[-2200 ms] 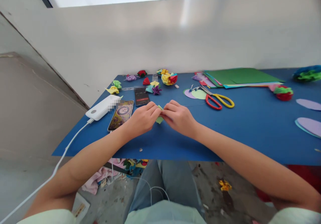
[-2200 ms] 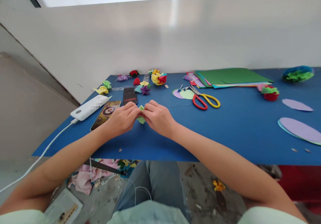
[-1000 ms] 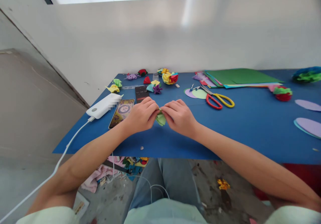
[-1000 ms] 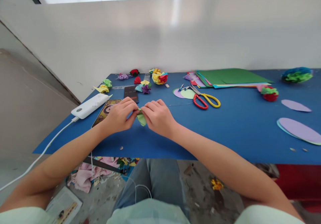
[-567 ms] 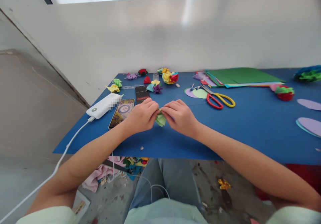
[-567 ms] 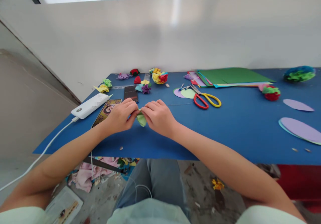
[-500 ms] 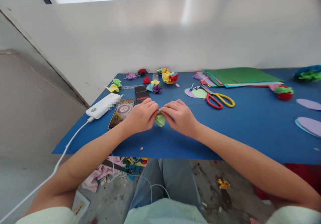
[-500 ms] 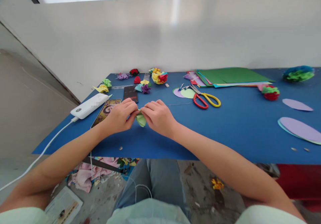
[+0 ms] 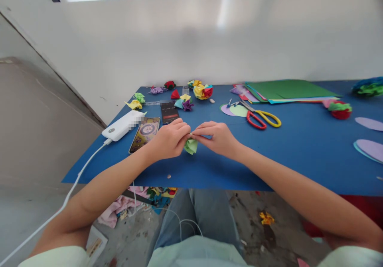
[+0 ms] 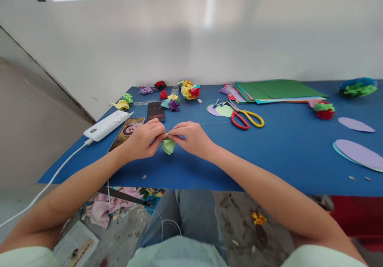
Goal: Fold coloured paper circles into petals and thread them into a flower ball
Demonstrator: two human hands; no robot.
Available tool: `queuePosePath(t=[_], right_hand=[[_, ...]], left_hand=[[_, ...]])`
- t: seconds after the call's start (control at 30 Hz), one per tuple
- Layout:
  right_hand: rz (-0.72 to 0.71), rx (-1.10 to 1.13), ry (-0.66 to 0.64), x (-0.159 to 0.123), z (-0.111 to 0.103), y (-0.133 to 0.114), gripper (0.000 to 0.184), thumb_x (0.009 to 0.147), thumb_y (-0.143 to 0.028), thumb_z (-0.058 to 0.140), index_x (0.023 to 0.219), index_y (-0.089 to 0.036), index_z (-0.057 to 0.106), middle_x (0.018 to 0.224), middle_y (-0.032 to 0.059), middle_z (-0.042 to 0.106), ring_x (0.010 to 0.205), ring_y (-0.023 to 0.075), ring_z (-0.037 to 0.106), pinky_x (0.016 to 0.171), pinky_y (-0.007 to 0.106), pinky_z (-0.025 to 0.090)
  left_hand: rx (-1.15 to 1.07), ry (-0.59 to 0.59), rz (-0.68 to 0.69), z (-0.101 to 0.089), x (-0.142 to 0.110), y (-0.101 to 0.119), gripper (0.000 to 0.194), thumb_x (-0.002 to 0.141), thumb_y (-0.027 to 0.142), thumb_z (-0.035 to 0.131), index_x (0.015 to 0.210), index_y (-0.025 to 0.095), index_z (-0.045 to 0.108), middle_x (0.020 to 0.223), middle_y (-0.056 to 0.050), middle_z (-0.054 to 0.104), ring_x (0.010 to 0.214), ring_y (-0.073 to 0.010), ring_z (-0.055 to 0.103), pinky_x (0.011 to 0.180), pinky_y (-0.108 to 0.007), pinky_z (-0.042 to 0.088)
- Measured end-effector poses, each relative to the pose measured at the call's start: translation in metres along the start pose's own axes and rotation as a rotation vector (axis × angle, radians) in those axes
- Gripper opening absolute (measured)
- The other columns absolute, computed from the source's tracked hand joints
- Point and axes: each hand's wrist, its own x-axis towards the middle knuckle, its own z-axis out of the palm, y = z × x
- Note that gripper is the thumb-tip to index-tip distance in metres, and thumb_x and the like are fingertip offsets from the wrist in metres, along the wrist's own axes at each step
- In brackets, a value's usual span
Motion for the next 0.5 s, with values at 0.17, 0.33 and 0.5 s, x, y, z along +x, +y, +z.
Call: queuePosePath(t=[0.17, 0.33, 0.5], right_hand=[[0.045, 0.006, 0.000, -0.0009, 0.0006, -0.0020, 0.013, 0.081, -0.023, 0.058, 0.076, -0.022, 0.070, 0.077, -0.0006, 0.069, 0.071, 0.0116, 0.062, 0.066, 0.022, 0.047], [0.040, -0.037, 0.031, -0.0019, 0.0032, -0.0028, 0.014, 0.082, -0.026, 0.058, 0.073, -0.022, 0.069, 0.076, -0.0019, 0.069, 0.071, 0.0112, 0.060, 0.069, 0.026, 0.042], [0.032, -0.139, 0.060, -0.0017, 0.0019, -0.0059, 0.014, 0.081, -0.030, 0.059, 0.071, -0.023, 0.067, 0.072, -0.0022, 0.067, 0.079, 0.0143, 0.056, 0.073, 0.032, 0.032]], left_hand=[[-0.016, -0.019, 0.008, -0.0011, -0.0001, 0.0000, 0.013, 0.085, 0.016, 0.035, 0.077, 0.016, 0.045, 0.073, -0.005, 0.050, 0.074, -0.0171, 0.042, 0.065, -0.028, 0.038], [0.002, -0.011, 0.021, -0.0011, 0.0005, 0.0025, 0.017, 0.087, 0.019, 0.034, 0.076, 0.016, 0.046, 0.071, -0.005, 0.049, 0.073, -0.0176, 0.042, 0.064, -0.029, 0.038], [0.018, 0.029, 0.032, 0.0001, 0.0002, 0.0044, 0.016, 0.087, 0.019, 0.035, 0.076, 0.016, 0.047, 0.072, -0.005, 0.050, 0.073, -0.0174, 0.042, 0.064, -0.029, 0.038]])
